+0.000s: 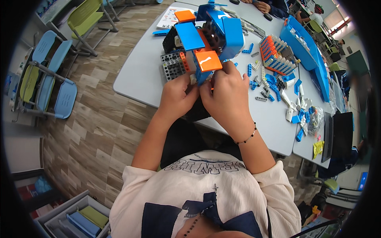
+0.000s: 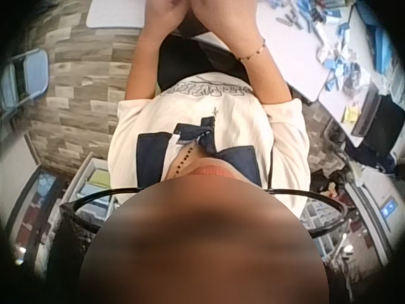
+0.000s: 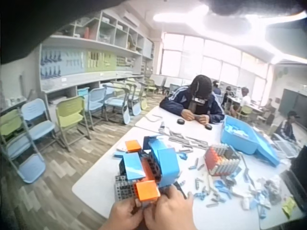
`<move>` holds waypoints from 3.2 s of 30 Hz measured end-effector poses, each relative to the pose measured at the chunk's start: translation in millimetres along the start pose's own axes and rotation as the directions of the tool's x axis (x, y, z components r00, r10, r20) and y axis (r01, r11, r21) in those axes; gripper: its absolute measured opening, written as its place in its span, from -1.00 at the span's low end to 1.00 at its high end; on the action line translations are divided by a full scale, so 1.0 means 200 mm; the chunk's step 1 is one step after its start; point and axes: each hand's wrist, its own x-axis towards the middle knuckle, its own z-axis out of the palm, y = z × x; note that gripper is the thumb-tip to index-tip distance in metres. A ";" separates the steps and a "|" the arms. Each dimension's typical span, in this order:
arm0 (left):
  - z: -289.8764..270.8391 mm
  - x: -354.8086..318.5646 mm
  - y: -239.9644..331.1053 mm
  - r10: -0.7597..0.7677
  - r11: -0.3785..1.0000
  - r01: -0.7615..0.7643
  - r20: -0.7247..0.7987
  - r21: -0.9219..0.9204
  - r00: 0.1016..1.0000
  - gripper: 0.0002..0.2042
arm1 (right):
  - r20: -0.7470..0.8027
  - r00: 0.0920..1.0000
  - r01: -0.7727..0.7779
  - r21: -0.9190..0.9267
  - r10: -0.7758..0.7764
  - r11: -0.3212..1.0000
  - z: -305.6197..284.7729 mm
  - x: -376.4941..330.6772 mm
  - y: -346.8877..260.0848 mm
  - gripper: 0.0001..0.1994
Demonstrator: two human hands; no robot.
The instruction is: The person assembles a Lego robot by attaching various blue, orange, and black pieces to a tracked base. They connect beams, plates, and connectors, then install a grey arm-like structure, progressively building the robot's upper assembly.
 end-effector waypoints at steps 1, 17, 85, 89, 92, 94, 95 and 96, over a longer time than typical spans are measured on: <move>0.00 0.00 0.00 0.016 1.000 -0.016 -0.011 -0.013 1.000 -0.76 | -0.011 1.000 0.009 -0.016 -0.009 1.000 0.00 0.00 0.00 -0.80; -0.02 0.00 0.05 -0.023 0.999 0.024 -0.012 0.041 1.000 -0.76 | 0.204 0.970 -0.192 0.322 0.130 0.927 -0.05 0.05 0.09 -0.79; -0.06 -0.14 0.19 0.199 0.980 -0.189 -0.181 0.071 0.963 -0.69 | 0.314 0.918 0.154 0.280 -0.242 0.947 -0.23 0.16 0.21 -0.83; -0.06 -0.11 0.21 0.203 0.972 -0.173 -0.201 0.158 0.958 -0.80 | 0.241 0.904 0.240 0.397 -0.353 0.886 -0.22 0.18 0.25 -0.81; -0.05 -0.11 0.21 0.168 0.982 -0.142 -0.228 0.125 0.959 -0.82 | 0.109 0.883 0.311 0.591 -0.456 0.744 -0.21 0.18 0.30 -0.76; -0.04 -0.12 0.21 0.158 0.985 -0.137 -0.231 0.104 0.960 -0.82 | 0.161 0.914 0.178 0.664 -0.372 0.726 -0.20 0.16 0.34 -0.73; -0.03 -0.12 0.21 0.157 0.986 -0.138 -0.231 0.095 0.960 -0.82 | 0.233 0.911 0.102 0.671 -0.339 0.735 -0.20 0.14 0.35 -0.76; -0.03 -0.11 0.21 0.160 0.986 -0.141 -0.231 0.094 0.960 -0.83 | 0.266 0.916 0.055 0.656 -0.300 0.752 -0.19 0.14 0.37 -0.78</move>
